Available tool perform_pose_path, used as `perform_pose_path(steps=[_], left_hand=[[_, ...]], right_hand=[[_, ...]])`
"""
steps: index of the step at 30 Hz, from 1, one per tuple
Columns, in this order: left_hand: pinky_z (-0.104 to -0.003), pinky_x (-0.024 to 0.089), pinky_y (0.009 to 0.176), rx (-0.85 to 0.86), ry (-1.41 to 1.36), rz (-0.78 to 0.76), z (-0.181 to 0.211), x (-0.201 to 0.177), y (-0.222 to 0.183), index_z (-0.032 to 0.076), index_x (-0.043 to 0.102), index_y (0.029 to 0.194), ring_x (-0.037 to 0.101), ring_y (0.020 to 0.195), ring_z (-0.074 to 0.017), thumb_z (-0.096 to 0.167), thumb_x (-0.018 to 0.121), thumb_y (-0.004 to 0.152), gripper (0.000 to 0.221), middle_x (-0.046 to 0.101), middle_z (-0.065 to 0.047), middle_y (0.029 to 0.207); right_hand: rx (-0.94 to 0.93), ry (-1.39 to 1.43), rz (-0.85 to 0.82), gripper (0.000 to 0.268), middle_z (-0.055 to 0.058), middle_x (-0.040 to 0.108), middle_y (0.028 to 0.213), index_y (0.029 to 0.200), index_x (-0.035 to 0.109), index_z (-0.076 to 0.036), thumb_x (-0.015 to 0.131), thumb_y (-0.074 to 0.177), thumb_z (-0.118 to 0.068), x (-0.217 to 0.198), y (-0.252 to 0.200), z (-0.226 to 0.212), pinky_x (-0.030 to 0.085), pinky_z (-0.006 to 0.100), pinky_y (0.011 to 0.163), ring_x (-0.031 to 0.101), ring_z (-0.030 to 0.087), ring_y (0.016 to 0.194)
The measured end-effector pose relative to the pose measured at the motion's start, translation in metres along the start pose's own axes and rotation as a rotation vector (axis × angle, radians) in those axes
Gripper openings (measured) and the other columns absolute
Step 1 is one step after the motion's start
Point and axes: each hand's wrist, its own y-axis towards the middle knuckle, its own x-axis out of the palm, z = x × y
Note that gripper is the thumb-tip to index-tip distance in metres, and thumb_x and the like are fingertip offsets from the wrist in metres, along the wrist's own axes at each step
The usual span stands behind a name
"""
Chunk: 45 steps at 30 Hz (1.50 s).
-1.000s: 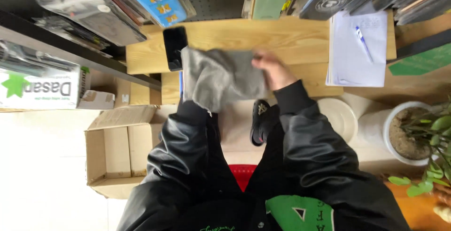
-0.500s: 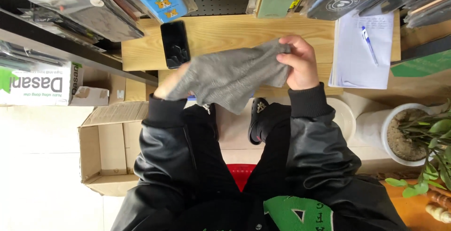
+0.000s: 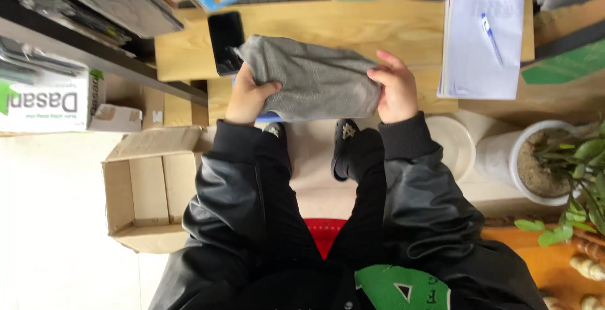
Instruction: Wetting a cloth in a bowl of water and thoroughly wiping down all sides of a small product box.
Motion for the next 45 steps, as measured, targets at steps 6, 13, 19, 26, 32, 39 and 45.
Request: perform_pose_path(steps=[6,13,19,26,32,39,45], left_hand=[[-0.045,0.054,0.079,0.375,0.52,-0.117,0.064,0.022,-0.022,0.003,0.061,0.111,0.068,0.094,-0.0292,-0.003,0.079,0.078,0.038,0.066,-0.014,0.094],[-0.034,0.055,0.084,0.831,0.523,-0.011,0.06,0.044,-0.006,0.004,0.073,0.1,0.067,0.093,-0.0268,-0.002,0.066,0.091,0.012,0.069,-0.014,0.098],[-0.027,0.054,0.075,0.526,0.399,0.076,0.029,0.022,0.019,0.005,0.071,0.092,0.066,0.082,-0.0165,-0.014,0.067,0.075,0.026,0.07,-0.008,0.087],[-0.025,0.049,0.063,0.427,0.355,0.108,0.03,0.003,0.029,0.007,0.067,0.081,0.058,0.071,-0.0104,-0.012,0.06,0.076,0.021,0.065,-0.001,0.075],[-0.026,0.044,0.07,0.464,0.43,-0.01,0.027,-0.005,0.019,0.008,0.061,0.091,0.054,0.078,-0.01,-0.007,0.066,0.079,0.02,0.061,-0.001,0.084],[-0.027,0.056,0.075,0.412,0.393,0.022,0.024,0.001,0.024,0.009,0.07,0.091,0.066,0.084,-0.0149,-0.006,0.071,0.083,0.017,0.067,-0.003,0.088],[-0.025,0.052,0.074,0.456,0.299,0.028,0.017,0.013,0.026,0.009,0.074,0.094,0.063,0.082,-0.0138,-0.011,0.072,0.084,0.024,0.063,-0.003,0.086]], right_hand=[[-0.485,0.097,-0.296,0.063,-0.002,0.059,0.094,0.124,0.056,-0.007,0.077,0.068,0.015,-0.033,-0.008,-0.034,0.046,0.021,0.086,0.058,0.008,0.089],[-0.549,-0.334,-0.175,0.038,0.002,0.057,0.093,0.103,0.068,-0.006,0.057,0.074,0.016,-0.025,0.015,-0.036,0.051,0.027,0.086,0.06,0.016,0.093],[-0.297,-0.024,-0.347,0.025,0.006,0.056,0.086,0.073,0.059,-0.006,0.049,0.074,0.017,-0.021,0.052,-0.022,0.048,0.028,0.066,0.058,0.019,0.079],[0.003,0.151,-0.513,0.017,0.008,0.06,0.082,0.071,0.062,-0.006,0.047,0.071,0.003,-0.006,0.066,-0.027,0.043,0.03,0.057,0.053,0.018,0.069],[-0.005,0.131,-0.246,0.02,0.007,0.065,0.081,0.097,0.07,-0.004,0.052,0.092,0.002,-0.003,0.054,-0.023,0.05,0.028,0.057,0.062,0.018,0.068],[-0.104,0.003,-0.146,0.014,0.004,0.061,0.075,0.102,0.058,-0.01,0.059,0.094,0.002,-0.007,0.064,-0.014,0.046,0.028,0.048,0.057,0.014,0.06],[-0.065,-0.031,-0.148,0.022,0.003,0.054,0.065,0.078,0.06,-0.009,0.05,0.09,0.006,-0.027,0.066,-0.01,0.036,0.027,0.045,0.05,0.014,0.056]])
